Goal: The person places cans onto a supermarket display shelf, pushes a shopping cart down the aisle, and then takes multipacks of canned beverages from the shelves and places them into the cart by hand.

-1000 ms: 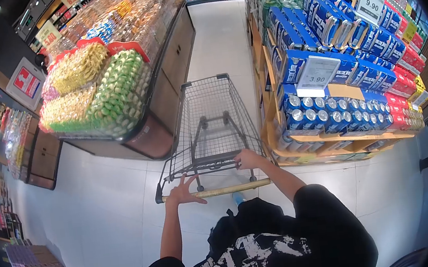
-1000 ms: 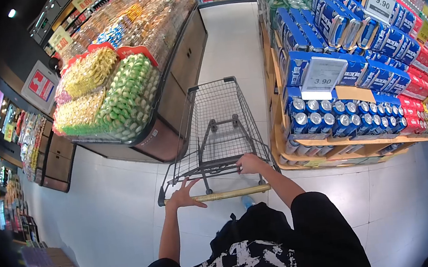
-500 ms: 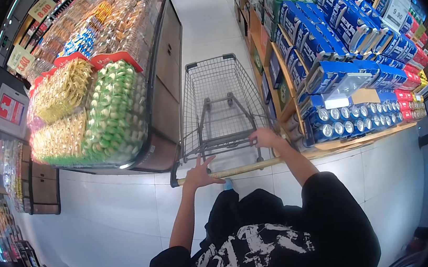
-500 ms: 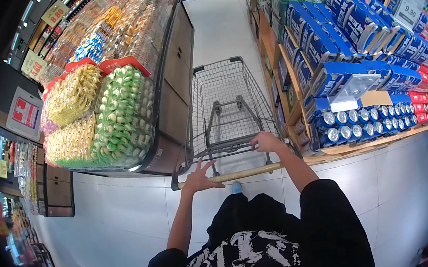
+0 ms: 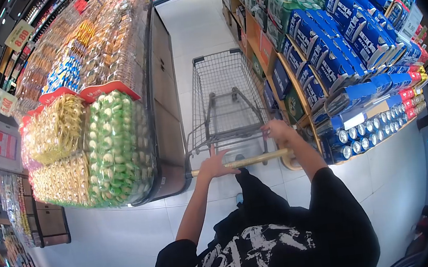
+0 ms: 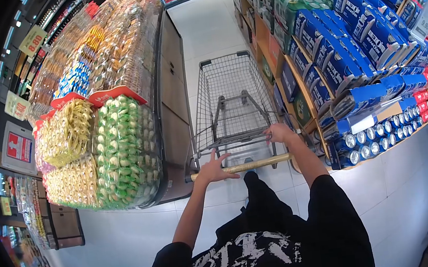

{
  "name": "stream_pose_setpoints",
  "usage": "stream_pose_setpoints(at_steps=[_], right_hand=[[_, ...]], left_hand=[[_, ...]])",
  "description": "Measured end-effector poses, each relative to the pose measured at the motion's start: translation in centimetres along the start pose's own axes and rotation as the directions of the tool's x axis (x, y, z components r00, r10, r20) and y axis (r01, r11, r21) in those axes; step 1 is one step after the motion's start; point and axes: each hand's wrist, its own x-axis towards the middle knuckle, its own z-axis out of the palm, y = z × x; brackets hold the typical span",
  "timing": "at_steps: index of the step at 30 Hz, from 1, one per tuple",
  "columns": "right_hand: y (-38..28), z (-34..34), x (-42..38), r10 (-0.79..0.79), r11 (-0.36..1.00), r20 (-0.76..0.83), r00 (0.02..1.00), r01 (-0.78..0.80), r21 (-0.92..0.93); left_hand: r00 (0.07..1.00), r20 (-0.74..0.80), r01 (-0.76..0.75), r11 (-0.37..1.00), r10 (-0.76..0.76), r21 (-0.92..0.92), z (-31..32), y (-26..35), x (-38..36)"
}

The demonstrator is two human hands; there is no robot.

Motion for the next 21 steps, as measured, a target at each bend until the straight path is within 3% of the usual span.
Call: stream_pose_setpoints(at_steps=[2, 10, 17, 21], right_hand=[[1.5, -1.3, 2.3, 0.080, 0.997, 0.027, 0.996, -0.079, -0.013], [4.5, -7.6, 9.1, 0.061, 0.998, 0.052, 0.997, -0.061, 0.000], [8.1, -10.9, 15.0, 0.090, 0.996, 0.056, 0.994, -0.090, 0.005], [7.6, -14.4, 16.8, 0.207, 0.978, 0.037, 0.978, -0.206, -0.029]], left_hand=[[0.999, 0.040, -0.004, 1.000, 0.003, 0.025, -1.6, 0.1, 2.6], [0.979, 0.204, 0.000, 0.992, -0.026, 0.130, -8.1, 1.1, 11.6], [0.982, 0.189, -0.031, 0.993, 0.009, 0.111, -12.8, 1.9, 17.1], [0.981, 0.180, -0.081, 0.995, 0.069, 0.058, -14.7, 2.0, 20.6]])
